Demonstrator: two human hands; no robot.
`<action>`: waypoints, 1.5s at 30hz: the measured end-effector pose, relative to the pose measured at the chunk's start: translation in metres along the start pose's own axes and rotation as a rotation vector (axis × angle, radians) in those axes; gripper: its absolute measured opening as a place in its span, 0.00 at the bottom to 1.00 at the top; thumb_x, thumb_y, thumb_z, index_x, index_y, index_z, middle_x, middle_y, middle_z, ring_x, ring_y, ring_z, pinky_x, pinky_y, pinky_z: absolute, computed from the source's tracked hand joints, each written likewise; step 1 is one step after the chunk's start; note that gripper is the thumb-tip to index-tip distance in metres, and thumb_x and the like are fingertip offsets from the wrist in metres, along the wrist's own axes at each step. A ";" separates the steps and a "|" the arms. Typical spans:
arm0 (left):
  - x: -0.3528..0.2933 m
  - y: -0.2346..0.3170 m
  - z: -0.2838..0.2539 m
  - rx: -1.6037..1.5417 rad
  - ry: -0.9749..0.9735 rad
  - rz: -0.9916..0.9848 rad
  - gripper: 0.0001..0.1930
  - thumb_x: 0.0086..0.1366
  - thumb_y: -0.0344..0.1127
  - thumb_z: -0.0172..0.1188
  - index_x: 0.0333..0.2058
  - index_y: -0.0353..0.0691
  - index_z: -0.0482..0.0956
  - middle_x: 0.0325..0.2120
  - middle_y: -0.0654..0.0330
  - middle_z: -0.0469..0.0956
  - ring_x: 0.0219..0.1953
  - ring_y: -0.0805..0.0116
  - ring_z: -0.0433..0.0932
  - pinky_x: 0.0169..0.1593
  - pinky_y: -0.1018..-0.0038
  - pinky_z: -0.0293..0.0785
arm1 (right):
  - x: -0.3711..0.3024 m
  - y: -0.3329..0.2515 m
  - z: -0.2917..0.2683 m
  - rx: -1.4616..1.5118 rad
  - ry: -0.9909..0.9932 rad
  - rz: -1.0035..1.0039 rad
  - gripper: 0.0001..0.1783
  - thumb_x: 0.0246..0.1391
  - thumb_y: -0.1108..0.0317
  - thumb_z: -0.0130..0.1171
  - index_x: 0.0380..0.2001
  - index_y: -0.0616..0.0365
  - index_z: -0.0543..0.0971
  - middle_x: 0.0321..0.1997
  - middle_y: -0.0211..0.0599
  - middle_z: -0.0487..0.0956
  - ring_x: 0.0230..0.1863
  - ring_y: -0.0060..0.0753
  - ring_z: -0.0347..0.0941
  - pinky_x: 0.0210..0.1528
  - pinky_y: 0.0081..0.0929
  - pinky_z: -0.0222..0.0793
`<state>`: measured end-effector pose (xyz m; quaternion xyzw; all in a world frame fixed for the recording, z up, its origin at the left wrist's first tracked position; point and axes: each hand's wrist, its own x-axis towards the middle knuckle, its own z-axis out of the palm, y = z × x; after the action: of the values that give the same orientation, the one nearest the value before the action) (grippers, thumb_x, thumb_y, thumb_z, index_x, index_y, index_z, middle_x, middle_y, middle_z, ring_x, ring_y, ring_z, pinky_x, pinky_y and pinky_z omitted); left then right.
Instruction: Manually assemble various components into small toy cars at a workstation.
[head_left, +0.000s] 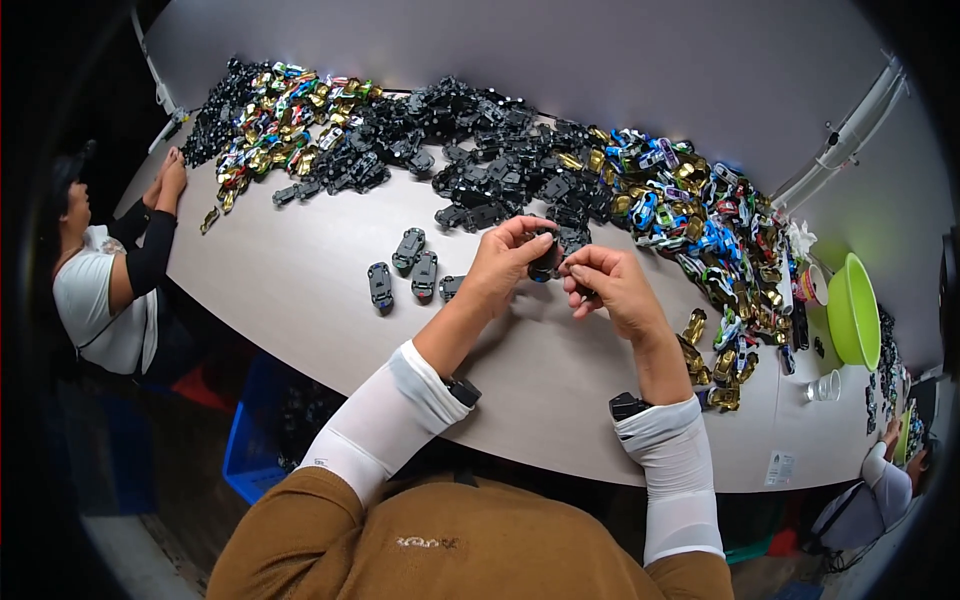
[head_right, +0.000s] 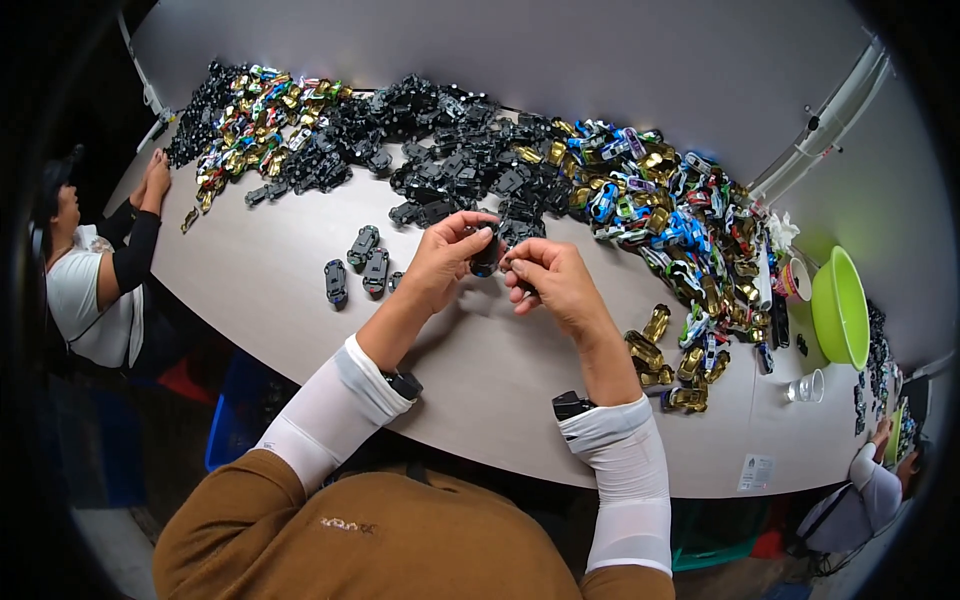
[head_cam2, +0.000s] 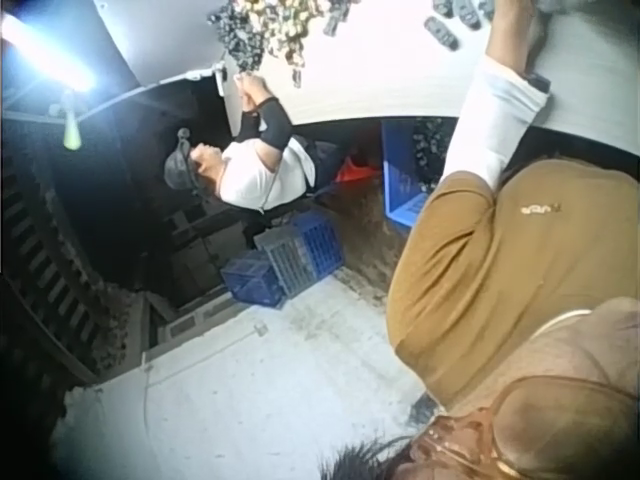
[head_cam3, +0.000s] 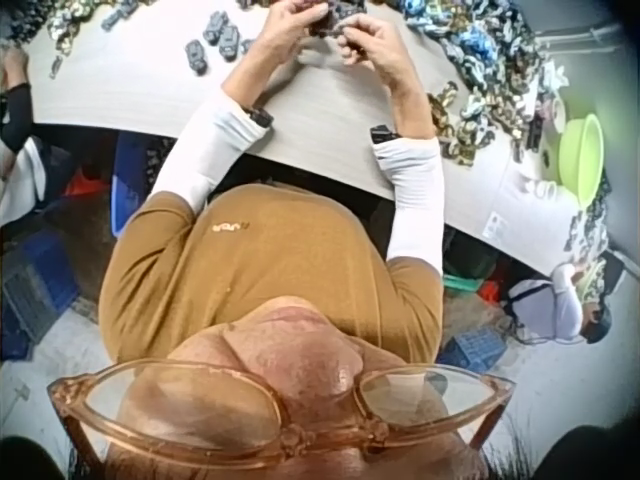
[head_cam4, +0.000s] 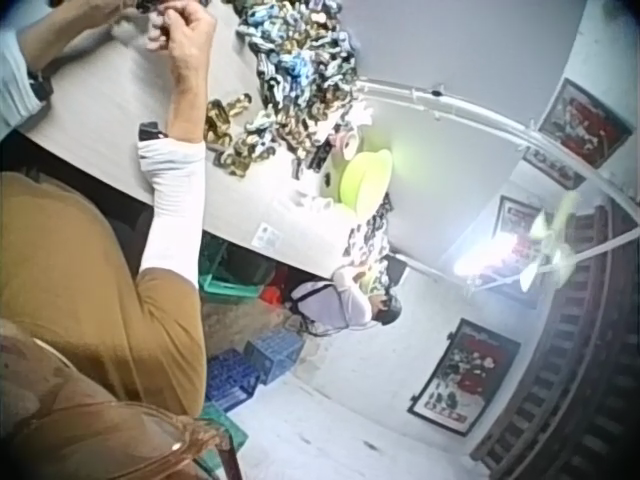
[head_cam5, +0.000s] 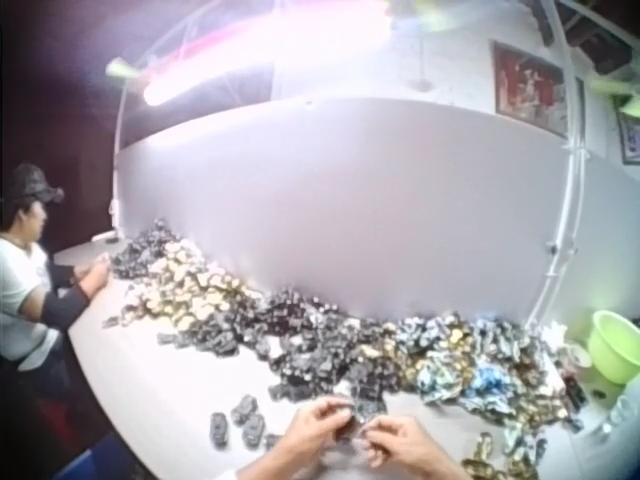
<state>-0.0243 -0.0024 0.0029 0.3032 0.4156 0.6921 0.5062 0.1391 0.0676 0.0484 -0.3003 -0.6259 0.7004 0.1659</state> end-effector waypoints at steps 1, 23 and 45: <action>-0.002 0.002 0.003 -0.086 -0.025 -0.050 0.11 0.65 0.32 0.56 0.46 0.42 0.73 0.29 0.61 0.79 0.26 0.80 0.76 0.21 0.86 0.65 | -0.001 -0.003 -0.001 -0.001 0.003 -0.001 0.06 0.58 0.70 0.54 0.35 0.60 0.76 0.24 0.27 0.74 0.20 0.13 0.68 0.17 0.12 0.67; -0.006 -0.010 0.006 0.307 -0.210 0.006 0.06 0.67 0.30 0.48 0.42 0.40 0.69 0.25 0.65 0.74 0.21 0.85 0.67 0.20 0.86 0.59 | 0.002 0.004 -0.004 0.367 0.079 0.132 0.07 0.58 0.70 0.52 0.27 0.59 0.71 0.19 0.29 0.71 0.11 0.10 0.55 0.09 0.10 0.47; -0.009 -0.015 0.009 0.652 -0.151 0.274 0.05 0.65 0.28 0.51 0.39 0.34 0.72 0.21 0.65 0.76 0.21 0.81 0.71 0.25 0.81 0.67 | 0.009 0.021 -0.003 -0.203 0.119 -0.085 0.09 0.54 0.72 0.53 0.23 0.61 0.78 0.15 0.23 0.72 0.15 0.13 0.63 0.17 0.14 0.55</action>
<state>-0.0067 -0.0065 -0.0062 0.5522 0.5314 0.5601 0.3147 0.1370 0.0724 0.0258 -0.3300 -0.6948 0.6066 0.2011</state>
